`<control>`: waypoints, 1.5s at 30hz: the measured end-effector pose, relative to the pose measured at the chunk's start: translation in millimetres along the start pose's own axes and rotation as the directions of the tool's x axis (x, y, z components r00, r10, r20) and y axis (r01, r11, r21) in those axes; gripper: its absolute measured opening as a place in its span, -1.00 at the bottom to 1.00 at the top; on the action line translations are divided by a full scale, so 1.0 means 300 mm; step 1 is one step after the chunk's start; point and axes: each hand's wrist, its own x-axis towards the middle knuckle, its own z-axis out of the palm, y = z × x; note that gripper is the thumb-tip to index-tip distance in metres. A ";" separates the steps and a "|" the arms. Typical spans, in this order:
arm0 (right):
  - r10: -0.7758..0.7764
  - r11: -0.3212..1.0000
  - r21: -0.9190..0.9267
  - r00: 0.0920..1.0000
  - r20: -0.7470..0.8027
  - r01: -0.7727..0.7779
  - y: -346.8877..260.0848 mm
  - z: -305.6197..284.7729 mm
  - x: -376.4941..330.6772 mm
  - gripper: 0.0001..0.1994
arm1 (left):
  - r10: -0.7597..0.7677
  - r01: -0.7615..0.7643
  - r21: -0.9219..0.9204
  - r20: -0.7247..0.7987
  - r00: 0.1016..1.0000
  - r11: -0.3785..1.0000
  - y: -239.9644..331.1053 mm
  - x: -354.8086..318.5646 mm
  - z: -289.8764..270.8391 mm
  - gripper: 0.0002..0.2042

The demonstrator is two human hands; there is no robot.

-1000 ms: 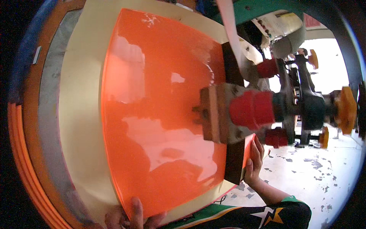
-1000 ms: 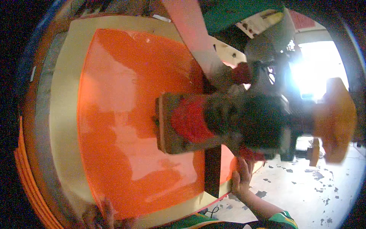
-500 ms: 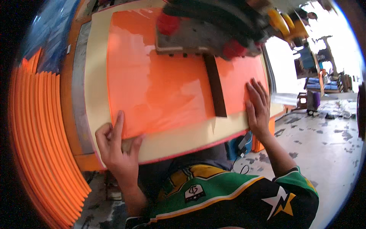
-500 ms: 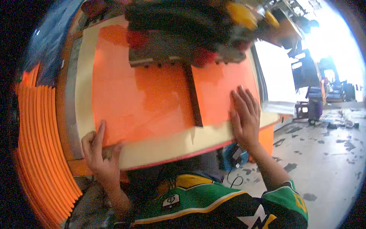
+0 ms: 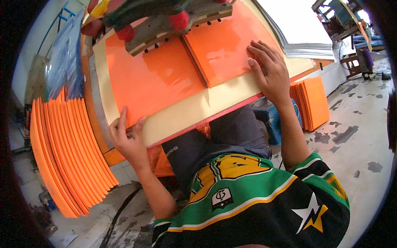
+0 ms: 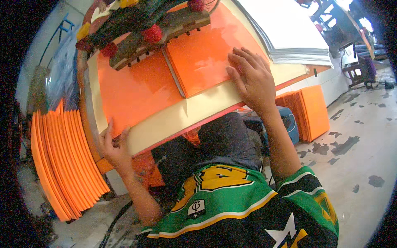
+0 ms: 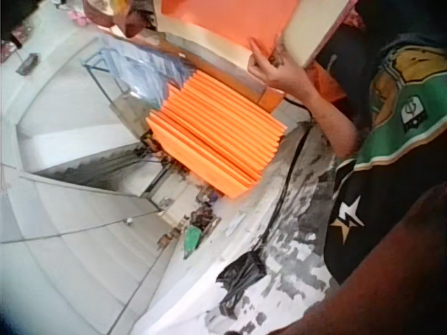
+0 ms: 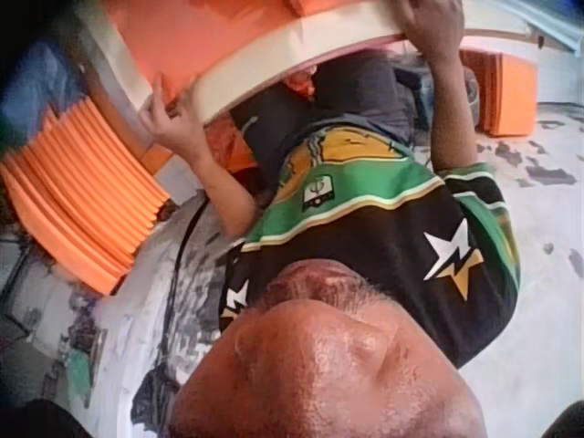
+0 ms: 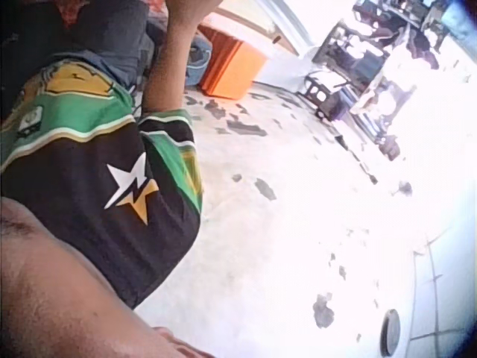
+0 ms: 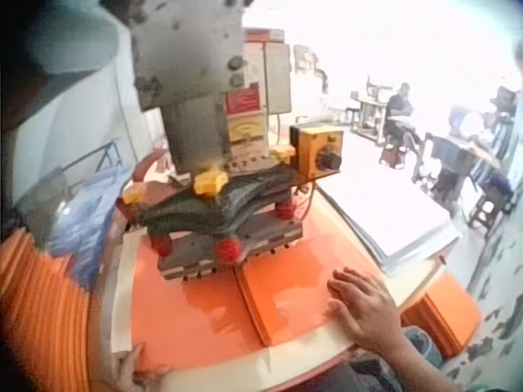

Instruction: The person operates a heat-sealing machine to manufacture orange plastic report folders, placing white internal pages into the covers and pressing the machine to seal them.

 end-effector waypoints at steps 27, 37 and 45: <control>0.034 0.990 0.137 0.986 -0.164 -0.011 0.017 0.002 -0.023 -0.80 | 0.002 -0.002 -0.021 -0.005 1.000 1.000 -0.006 0.004 -0.004 -0.49; 0.021 0.990 0.140 0.988 -0.152 0.001 0.005 -0.002 -0.016 -0.81 | -0.030 0.030 -0.024 0.005 1.000 0.999 0.012 0.004 -0.013 -0.50; 0.041 0.992 0.127 0.989 -0.143 -0.023 -0.004 -0.004 -0.011 -0.81 | -0.015 0.015 -0.022 -0.014 1.000 1.000 0.020 0.003 -0.009 -0.51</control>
